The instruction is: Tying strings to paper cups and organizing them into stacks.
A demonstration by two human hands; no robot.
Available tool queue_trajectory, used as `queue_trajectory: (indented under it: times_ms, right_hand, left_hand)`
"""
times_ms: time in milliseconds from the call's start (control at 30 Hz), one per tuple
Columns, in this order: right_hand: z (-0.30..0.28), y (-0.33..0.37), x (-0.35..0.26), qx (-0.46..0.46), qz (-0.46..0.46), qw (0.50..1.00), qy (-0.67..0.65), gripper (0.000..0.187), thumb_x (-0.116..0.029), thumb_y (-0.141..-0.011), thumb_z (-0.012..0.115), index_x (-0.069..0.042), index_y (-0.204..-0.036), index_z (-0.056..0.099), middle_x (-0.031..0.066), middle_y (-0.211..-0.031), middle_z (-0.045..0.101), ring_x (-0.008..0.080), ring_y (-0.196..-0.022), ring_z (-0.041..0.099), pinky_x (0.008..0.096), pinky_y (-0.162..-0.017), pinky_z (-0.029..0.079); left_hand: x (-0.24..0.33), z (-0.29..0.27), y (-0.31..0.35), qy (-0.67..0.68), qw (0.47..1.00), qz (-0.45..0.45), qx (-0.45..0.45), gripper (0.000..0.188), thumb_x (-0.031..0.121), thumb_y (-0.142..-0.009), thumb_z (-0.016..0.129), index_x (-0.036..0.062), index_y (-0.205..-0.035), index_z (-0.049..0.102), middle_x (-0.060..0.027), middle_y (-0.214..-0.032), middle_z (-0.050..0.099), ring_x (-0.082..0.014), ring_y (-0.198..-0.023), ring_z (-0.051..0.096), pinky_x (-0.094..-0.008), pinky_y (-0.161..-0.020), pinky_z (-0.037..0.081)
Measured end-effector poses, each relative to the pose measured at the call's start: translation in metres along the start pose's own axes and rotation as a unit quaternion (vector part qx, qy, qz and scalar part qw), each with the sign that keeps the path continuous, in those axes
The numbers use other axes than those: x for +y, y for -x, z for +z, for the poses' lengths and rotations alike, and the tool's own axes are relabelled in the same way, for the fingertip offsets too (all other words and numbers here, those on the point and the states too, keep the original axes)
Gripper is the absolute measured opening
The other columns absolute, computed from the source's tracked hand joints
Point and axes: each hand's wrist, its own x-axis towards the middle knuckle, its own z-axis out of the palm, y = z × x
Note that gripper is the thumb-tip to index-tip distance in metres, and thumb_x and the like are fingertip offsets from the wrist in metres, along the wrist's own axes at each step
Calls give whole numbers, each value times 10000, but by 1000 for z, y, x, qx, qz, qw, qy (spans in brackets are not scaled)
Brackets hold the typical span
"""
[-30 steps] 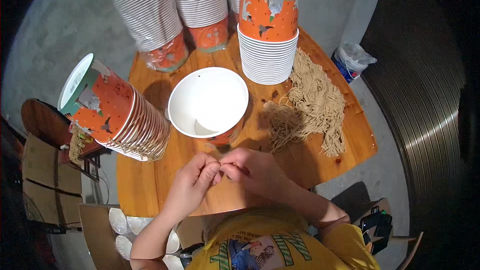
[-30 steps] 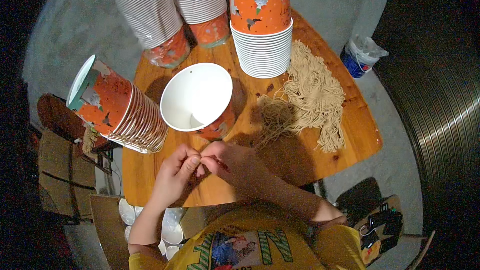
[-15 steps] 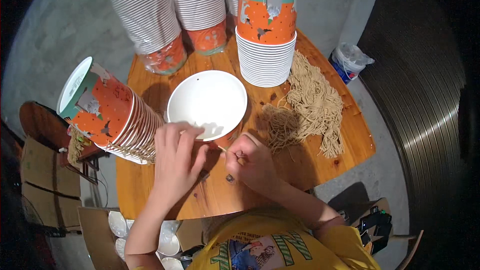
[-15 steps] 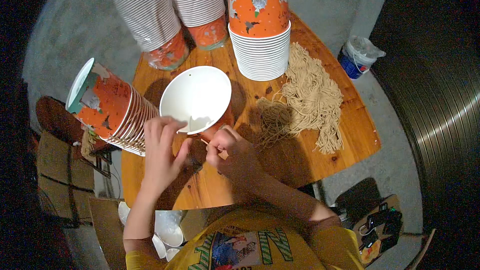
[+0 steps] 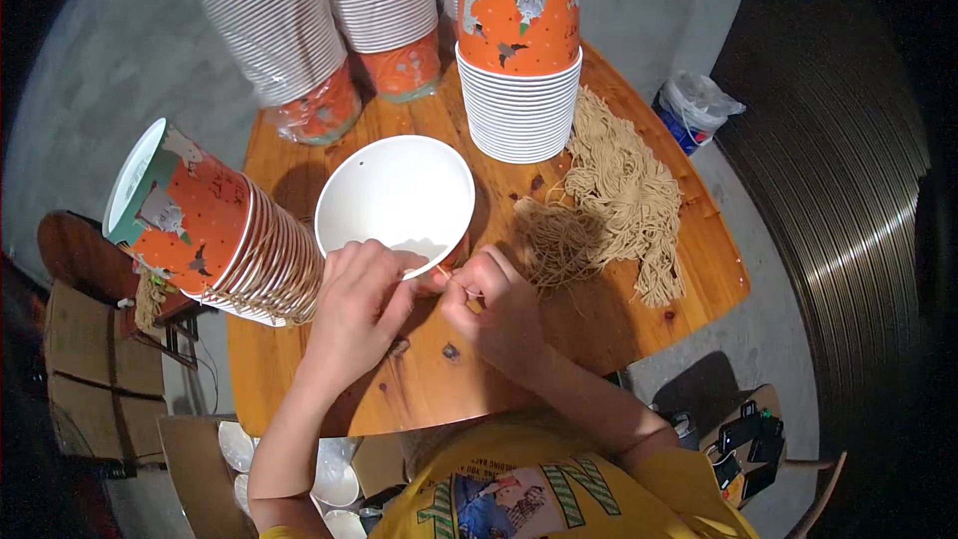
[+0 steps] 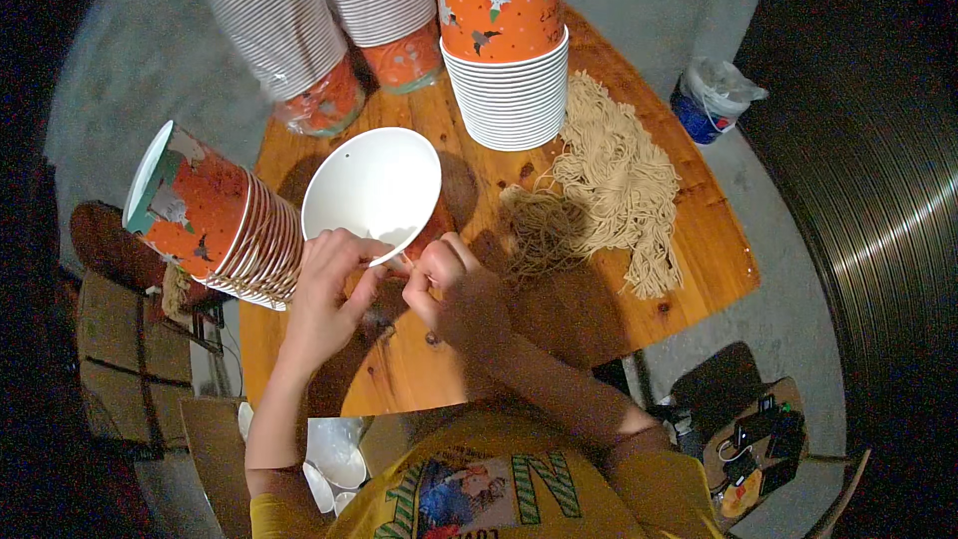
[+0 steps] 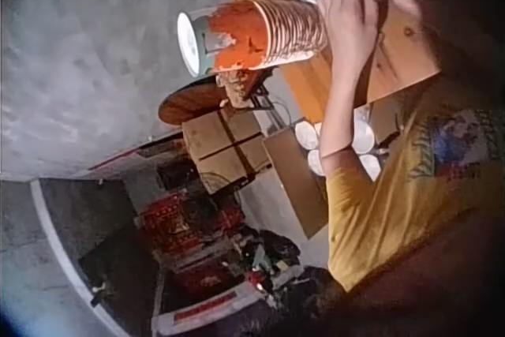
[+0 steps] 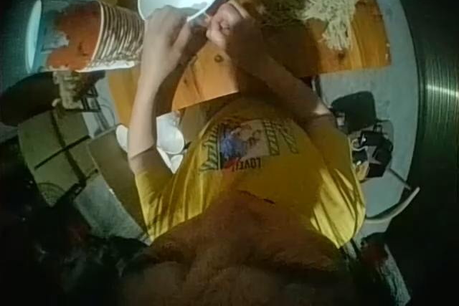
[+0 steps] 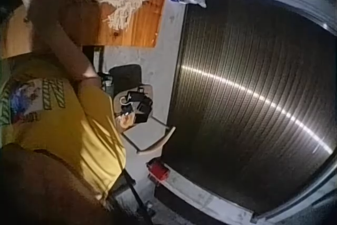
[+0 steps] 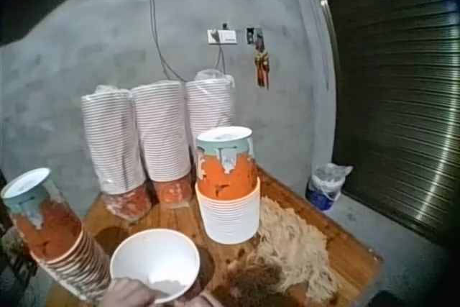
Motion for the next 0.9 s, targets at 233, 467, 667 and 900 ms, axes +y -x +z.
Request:
queue_trajectory:
  times_ms: [233,467,667,900]
  right_hand:
    - [-1,-3,-3,-13,16,1000,8,139,-7,-730,607,-34,-764,475,133,-759,511,325,-648,565,403,-545,465]
    - [4,-7,3,-5,0,1000,-2,135,0,-735,609,-38,-768,483,130,-761,516,314,-635,558,394,-557,466]
    - [7,-8,7,1,3,1000,-14,142,-1,-742,628,-37,-787,499,123,-744,526,292,-622,572,366,-543,466]
    - [2,-12,4,0,-7,1000,-12,142,-29,-770,646,-50,-821,514,112,-696,534,274,-595,584,348,-537,469]
  left_hand:
    - [-1,0,1,6,1000,-15,-5,221,-1,-737,635,46,-950,599,-84,-821,527,-261,-829,513,-354,-776,382]
    - [2,-10,-11,43,996,-48,-60,219,78,-882,541,44,-1091,597,-94,-895,577,-267,-864,537,-353,-820,407]
    - [-23,-14,-36,175,956,-86,-217,212,137,-944,499,21,-1094,593,-130,-924,634,-231,-851,592,-321,-773,457]
    - [-23,-14,-50,174,936,-107,-287,157,166,-920,546,11,-926,568,-133,-801,605,-253,-755,577,-334,-702,452]
